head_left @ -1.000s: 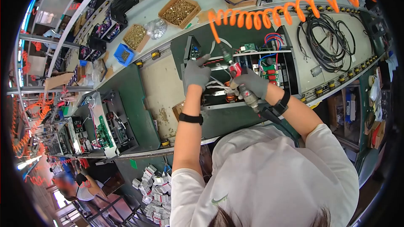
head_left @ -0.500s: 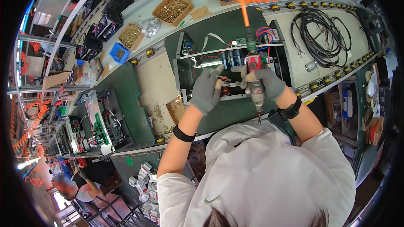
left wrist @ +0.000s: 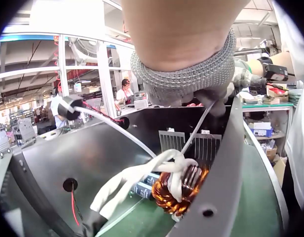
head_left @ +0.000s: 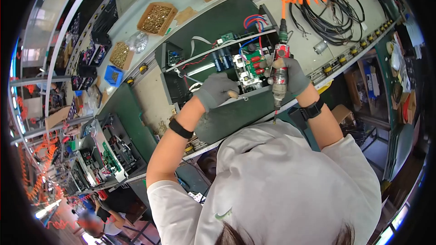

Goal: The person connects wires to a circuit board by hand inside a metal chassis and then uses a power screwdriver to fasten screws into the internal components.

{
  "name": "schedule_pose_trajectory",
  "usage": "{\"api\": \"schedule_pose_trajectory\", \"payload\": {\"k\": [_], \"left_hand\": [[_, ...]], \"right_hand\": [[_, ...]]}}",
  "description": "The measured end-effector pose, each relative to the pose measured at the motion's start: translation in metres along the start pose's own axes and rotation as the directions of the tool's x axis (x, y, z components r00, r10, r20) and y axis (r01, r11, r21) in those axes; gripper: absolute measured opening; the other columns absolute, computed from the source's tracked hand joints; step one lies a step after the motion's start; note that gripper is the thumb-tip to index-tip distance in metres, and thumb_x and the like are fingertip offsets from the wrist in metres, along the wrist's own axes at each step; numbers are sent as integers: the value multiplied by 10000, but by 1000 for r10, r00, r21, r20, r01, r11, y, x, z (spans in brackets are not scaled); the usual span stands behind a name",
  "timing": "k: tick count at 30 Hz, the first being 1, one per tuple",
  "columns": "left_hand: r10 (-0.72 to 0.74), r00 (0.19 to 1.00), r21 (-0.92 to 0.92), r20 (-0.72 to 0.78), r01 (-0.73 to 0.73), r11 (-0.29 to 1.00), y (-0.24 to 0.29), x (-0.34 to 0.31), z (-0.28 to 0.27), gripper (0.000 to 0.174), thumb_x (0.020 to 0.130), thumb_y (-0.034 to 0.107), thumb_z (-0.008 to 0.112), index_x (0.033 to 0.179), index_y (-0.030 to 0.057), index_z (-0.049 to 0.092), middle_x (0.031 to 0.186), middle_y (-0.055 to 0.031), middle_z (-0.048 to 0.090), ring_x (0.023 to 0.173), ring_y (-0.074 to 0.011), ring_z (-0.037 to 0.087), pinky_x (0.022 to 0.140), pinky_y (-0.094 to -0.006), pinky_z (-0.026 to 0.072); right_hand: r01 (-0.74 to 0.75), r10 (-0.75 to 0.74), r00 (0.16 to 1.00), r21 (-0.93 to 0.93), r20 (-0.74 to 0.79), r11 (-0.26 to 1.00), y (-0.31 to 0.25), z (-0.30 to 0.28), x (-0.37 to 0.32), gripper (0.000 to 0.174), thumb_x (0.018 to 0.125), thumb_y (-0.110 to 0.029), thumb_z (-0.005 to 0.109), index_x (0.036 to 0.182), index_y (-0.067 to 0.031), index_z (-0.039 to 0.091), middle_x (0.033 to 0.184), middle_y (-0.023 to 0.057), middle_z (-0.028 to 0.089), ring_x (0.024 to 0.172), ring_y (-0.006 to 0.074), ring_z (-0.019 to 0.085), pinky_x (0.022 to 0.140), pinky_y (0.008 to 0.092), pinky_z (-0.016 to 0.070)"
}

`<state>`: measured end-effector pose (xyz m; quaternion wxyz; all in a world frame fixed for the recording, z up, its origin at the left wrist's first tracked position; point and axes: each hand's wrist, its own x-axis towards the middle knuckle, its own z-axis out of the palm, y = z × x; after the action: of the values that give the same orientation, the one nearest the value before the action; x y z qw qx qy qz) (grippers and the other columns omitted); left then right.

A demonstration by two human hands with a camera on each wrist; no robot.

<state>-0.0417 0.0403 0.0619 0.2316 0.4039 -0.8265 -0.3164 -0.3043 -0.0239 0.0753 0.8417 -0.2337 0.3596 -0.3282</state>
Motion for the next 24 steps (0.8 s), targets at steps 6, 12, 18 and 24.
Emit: {"api": "schedule_pose_trajectory", "payload": {"k": [6, 12, 18, 24], "left_hand": [[-269, 924, 524, 270, 93, 847, 26, -1, -18, 161, 635, 102, 642, 793, 125, 623, 797, -60, 619, 829, -269, 568, 719, -373, 437], [-542, 798, 624, 262, 289, 726, 31, 0, -15, 341, 689, 121, 667, 1027, 149, 635, 909, -75, 642, 938, -243, 580, 800, -365, 437], [-559, 787, 622, 262, 306, 721, 33, 18, -8, 267, 719, 153, 666, 985, 128, 653, 898, -90, 655, 934, -262, 601, 795, -371, 473], [-576, 754, 661, 316, 261, 704, 22, 32, 22, 153, 703, 156, 663, 846, 104, 654, 844, -117, 652, 867, -303, 612, 764, -404, 487]], "right_hand": [[-24, 27, 997, -30, 77, 999, 7, 0, 1, 191, 722, -118, 582, 886, -20, 573, 923, 155, 614, 691, 197, 613, 559, 310, 528], [-7, 22, 996, -175, 88, 985, 13, -1, 1, 223, 723, -130, 578, 917, -19, 583, 914, 120, 613, 696, 179, 607, 578, 301, 521], [23, -13, 996, -117, 90, 993, 15, -5, 3, 224, 721, -137, 581, 912, -19, 580, 906, 106, 612, 696, 170, 601, 583, 298, 516], [105, -99, 992, -85, 75, 991, 17, 1, 0, 188, 715, -98, 608, 888, -36, 569, 771, 69, 580, 647, 161, 585, 537, 286, 483]]}}
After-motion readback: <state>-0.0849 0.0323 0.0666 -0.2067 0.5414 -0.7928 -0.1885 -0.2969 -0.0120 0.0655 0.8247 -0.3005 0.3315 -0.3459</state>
